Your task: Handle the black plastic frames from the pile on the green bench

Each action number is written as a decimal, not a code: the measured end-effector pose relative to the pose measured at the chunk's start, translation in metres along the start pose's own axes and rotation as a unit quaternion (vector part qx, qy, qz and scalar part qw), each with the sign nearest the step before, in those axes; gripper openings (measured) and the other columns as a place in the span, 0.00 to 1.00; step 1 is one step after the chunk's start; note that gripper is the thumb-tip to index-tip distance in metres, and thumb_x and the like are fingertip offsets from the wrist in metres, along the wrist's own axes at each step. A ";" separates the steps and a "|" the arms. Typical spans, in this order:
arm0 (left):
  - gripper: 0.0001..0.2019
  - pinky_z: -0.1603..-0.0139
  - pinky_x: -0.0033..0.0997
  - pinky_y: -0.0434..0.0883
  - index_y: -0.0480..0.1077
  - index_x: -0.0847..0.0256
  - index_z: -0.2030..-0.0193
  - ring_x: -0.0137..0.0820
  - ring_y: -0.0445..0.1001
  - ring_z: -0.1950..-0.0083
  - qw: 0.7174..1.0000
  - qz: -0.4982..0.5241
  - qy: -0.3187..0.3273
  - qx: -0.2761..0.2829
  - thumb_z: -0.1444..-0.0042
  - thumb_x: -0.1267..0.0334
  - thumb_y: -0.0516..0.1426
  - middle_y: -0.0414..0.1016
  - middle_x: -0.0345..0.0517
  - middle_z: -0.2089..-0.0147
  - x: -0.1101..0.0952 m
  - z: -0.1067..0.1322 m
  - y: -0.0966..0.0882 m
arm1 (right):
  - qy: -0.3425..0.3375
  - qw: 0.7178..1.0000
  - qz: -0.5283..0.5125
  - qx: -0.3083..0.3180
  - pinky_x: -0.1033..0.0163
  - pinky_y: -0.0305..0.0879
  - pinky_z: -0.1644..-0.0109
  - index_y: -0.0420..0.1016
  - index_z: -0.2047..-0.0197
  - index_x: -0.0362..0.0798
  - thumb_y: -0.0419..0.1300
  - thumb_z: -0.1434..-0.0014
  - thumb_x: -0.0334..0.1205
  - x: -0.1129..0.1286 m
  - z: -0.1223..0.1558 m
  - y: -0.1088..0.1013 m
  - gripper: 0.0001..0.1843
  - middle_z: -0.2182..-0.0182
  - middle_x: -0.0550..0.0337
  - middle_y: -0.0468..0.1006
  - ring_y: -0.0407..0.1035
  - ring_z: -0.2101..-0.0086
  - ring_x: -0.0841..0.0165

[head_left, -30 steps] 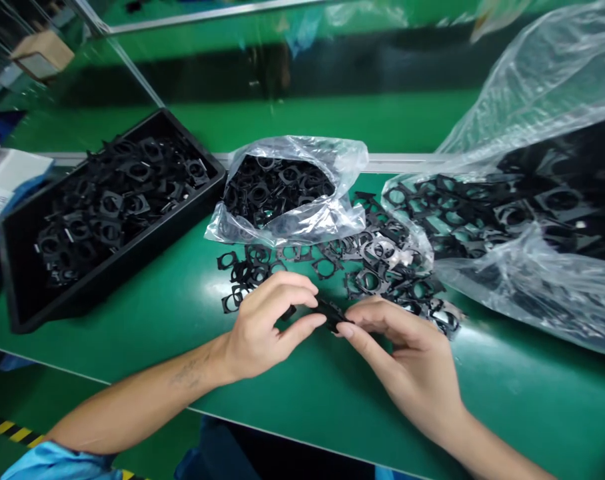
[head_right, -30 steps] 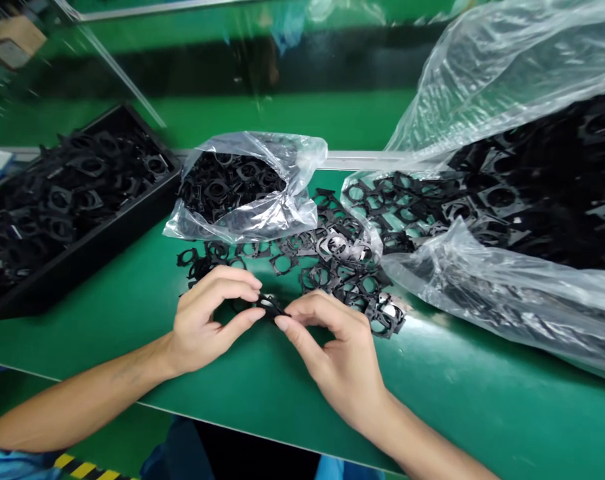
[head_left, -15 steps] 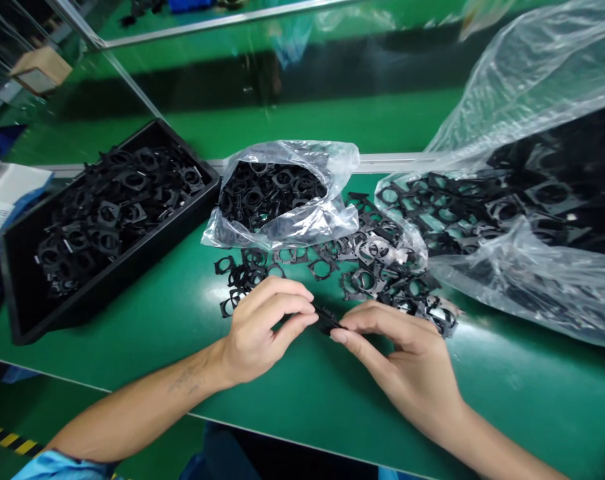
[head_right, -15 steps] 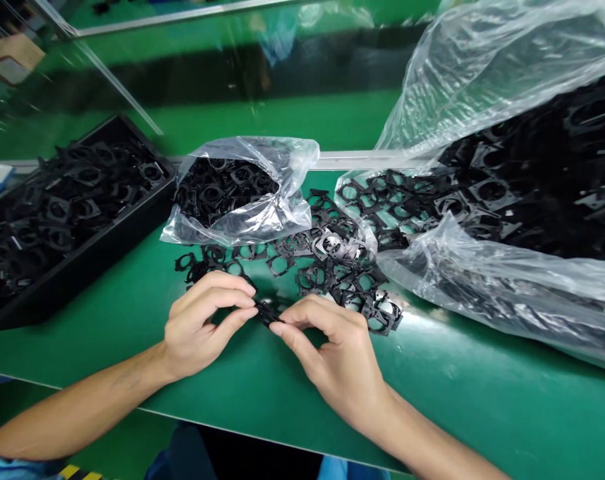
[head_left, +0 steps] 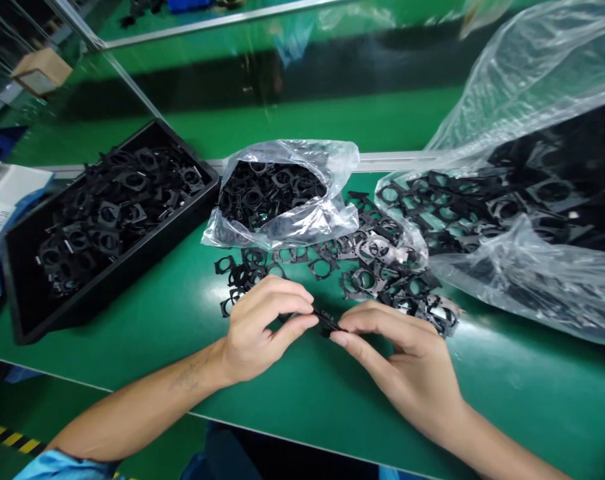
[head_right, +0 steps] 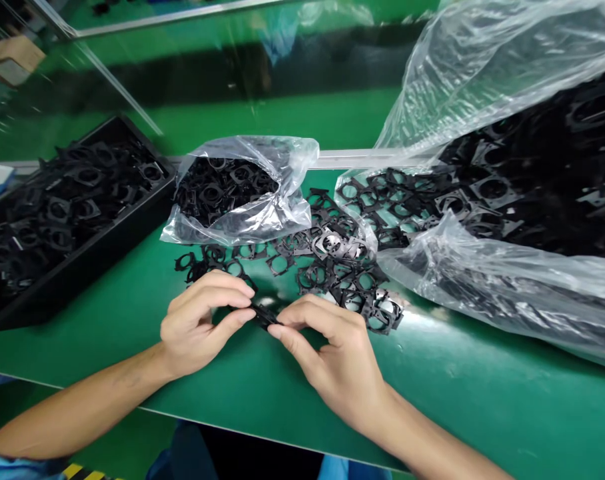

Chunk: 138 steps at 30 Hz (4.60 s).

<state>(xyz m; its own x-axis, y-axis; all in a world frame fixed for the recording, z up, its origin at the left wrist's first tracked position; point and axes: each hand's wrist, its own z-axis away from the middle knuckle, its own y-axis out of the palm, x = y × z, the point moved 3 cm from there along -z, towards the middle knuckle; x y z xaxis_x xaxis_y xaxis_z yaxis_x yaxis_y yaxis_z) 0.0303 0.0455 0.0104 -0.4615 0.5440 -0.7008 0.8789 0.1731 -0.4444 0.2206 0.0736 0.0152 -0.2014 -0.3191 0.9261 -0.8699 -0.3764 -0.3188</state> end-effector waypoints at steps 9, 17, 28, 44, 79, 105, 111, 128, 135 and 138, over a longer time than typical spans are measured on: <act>0.03 0.59 0.32 0.75 0.77 0.60 0.59 0.32 0.78 0.61 0.983 0.119 -0.137 0.035 0.39 0.68 0.65 0.81 0.47 0.63 0.010 0.005 0.003 | 0.014 1.000 0.002 -0.010 0.64 0.73 0.63 0.77 0.64 0.50 0.64 0.35 0.30 0.000 0.001 -0.002 0.06 0.69 0.59 0.82 0.76 0.69 0.67; 0.02 0.61 0.33 0.75 0.76 0.61 0.62 0.32 0.78 0.63 0.973 0.135 -0.179 0.056 0.38 0.67 0.64 0.80 0.47 0.66 0.007 0.003 0.003 | 0.036 0.999 -0.010 0.004 0.63 0.73 0.62 0.78 0.65 0.50 0.64 0.35 0.31 -0.001 0.000 -0.001 0.07 0.69 0.59 0.82 0.77 0.68 0.66; 0.05 0.60 0.31 0.78 0.77 0.61 0.59 0.32 0.81 0.62 0.991 0.115 -0.066 0.013 0.41 0.70 0.67 0.82 0.46 0.64 0.006 0.004 0.001 | 0.066 0.997 -0.028 0.002 0.64 0.72 0.65 0.78 0.67 0.49 0.64 0.34 0.36 0.000 0.000 -0.004 0.08 0.71 0.59 0.82 0.76 0.71 0.67; 0.01 0.61 0.32 0.73 0.76 0.60 0.62 0.32 0.76 0.62 0.968 0.158 -0.191 0.045 0.39 0.69 0.63 0.79 0.46 0.65 0.006 0.004 0.003 | -0.001 1.000 0.001 -0.008 0.62 0.74 0.62 0.79 0.63 0.50 0.64 0.36 0.32 0.001 0.003 -0.001 0.05 0.69 0.56 0.82 0.76 0.68 0.65; 0.05 0.58 0.29 0.80 0.78 0.62 0.57 0.32 0.82 0.60 0.997 0.061 -0.026 0.043 0.39 0.72 0.64 0.83 0.49 0.61 -0.001 -0.001 0.000 | -0.079 0.994 0.067 -0.027 0.64 0.78 0.58 0.81 0.56 0.51 0.63 0.39 0.21 0.003 0.003 -0.008 0.16 0.61 0.56 0.83 0.80 0.62 0.66; 0.04 0.59 0.25 0.77 0.82 0.59 0.59 0.29 0.80 0.62 0.962 0.191 -0.190 0.043 0.39 0.69 0.65 0.82 0.45 0.63 0.008 0.004 0.002 | -0.065 0.997 -0.017 -0.031 0.67 0.75 0.62 0.84 0.58 0.47 0.67 0.41 0.21 0.003 0.003 -0.005 0.13 0.65 0.57 0.81 0.78 0.65 0.70; 0.07 0.56 0.29 0.79 0.82 0.61 0.58 0.31 0.81 0.59 0.980 0.156 -0.115 0.039 0.39 0.74 0.64 0.82 0.46 0.62 0.005 0.003 0.002 | -0.024 0.999 -0.028 -0.023 0.63 0.76 0.59 0.84 0.56 0.51 0.66 0.40 0.23 0.002 0.000 -0.005 0.14 0.63 0.57 0.82 0.78 0.63 0.67; 0.10 0.57 0.36 0.81 0.79 0.63 0.57 0.34 0.82 0.59 0.994 0.094 0.041 0.045 0.41 0.80 0.63 0.83 0.48 0.62 -0.005 0.000 0.002 | -0.015 0.999 -0.036 -0.035 0.60 0.78 0.57 0.84 0.59 0.52 0.65 0.39 0.24 0.001 0.001 -0.008 0.13 0.61 0.55 0.83 0.79 0.61 0.65; 0.09 0.57 0.36 0.80 0.79 0.61 0.56 0.34 0.82 0.60 0.994 0.098 0.024 0.049 0.39 0.77 0.63 0.83 0.47 0.63 -0.005 0.001 0.002 | -0.010 0.999 -0.044 -0.023 0.60 0.78 0.60 0.84 0.62 0.52 0.64 0.37 0.27 0.001 0.000 -0.008 0.10 0.65 0.56 0.82 0.79 0.64 0.64; 0.08 0.55 0.34 0.79 0.78 0.62 0.56 0.32 0.81 0.59 0.992 0.107 -0.020 0.057 0.39 0.76 0.62 0.82 0.47 0.61 -0.003 0.003 0.001 | -0.005 0.999 -0.040 -0.030 0.60 0.77 0.61 0.83 0.63 0.50 0.66 0.38 0.28 0.000 0.002 -0.008 0.08 0.67 0.56 0.82 0.78 0.66 0.65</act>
<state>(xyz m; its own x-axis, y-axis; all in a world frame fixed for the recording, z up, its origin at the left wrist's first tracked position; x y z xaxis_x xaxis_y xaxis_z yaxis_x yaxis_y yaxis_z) 0.0323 0.0415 0.0099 -0.2717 0.5255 -0.8063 0.9393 -0.0376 -0.3411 0.2281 0.0750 0.0170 -0.1267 -0.2993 0.9457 -0.9082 -0.3484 -0.2319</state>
